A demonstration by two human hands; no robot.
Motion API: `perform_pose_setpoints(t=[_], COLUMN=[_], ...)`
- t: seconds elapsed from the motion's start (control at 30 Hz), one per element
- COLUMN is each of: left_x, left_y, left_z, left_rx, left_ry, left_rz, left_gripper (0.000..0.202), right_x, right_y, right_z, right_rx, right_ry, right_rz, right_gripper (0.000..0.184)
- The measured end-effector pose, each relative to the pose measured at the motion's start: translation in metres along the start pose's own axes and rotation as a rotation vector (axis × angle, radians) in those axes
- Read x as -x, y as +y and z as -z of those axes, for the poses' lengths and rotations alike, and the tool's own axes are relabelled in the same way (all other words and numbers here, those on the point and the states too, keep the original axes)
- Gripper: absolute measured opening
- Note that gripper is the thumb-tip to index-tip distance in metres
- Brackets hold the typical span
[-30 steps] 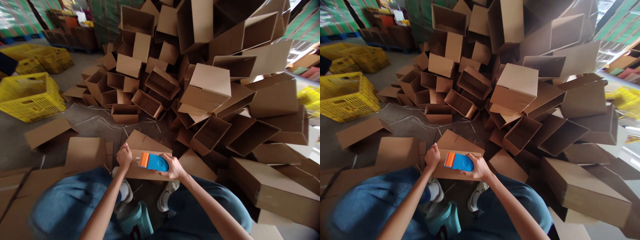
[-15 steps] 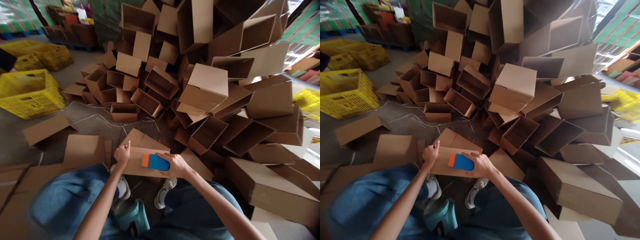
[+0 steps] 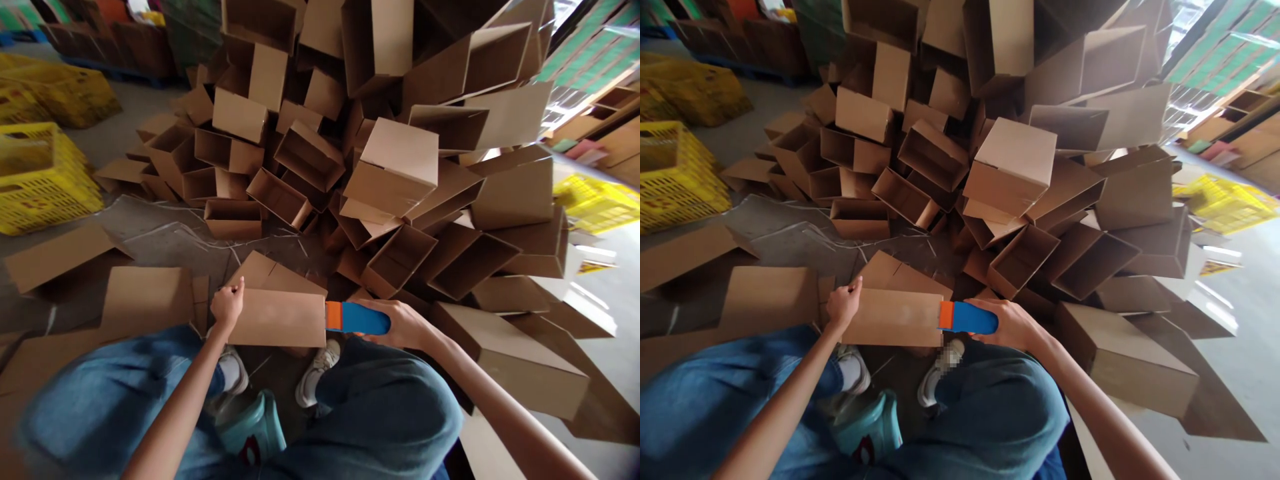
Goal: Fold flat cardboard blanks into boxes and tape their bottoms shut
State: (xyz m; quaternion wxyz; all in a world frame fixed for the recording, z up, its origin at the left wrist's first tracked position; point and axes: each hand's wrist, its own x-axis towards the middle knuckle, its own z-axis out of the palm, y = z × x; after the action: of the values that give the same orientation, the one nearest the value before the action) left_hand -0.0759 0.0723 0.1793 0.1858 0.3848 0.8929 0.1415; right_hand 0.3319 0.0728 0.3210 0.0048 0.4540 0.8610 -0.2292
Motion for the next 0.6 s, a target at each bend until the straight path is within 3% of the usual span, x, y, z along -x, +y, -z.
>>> perform_pose_setpoints(t=[0.3,0.6], left_x=[-0.002,-0.003], left_y=[0.002,0.004], left_z=[0.0,-0.001], left_rx=[-0.016,-0.009], left_ry=[0.007,0.017], left_rz=[-0.006,0.011], left_gripper=[0.066,0.064], right_x=[0.039,0.06], right_y=[0.025,0.04], right_z=[0.021,0.029], right_rx=[0.066,0.15], right_ry=[-0.032,-0.008], right_rz=[-0.149,-0.142], right_gripper=[0.076,0.078])
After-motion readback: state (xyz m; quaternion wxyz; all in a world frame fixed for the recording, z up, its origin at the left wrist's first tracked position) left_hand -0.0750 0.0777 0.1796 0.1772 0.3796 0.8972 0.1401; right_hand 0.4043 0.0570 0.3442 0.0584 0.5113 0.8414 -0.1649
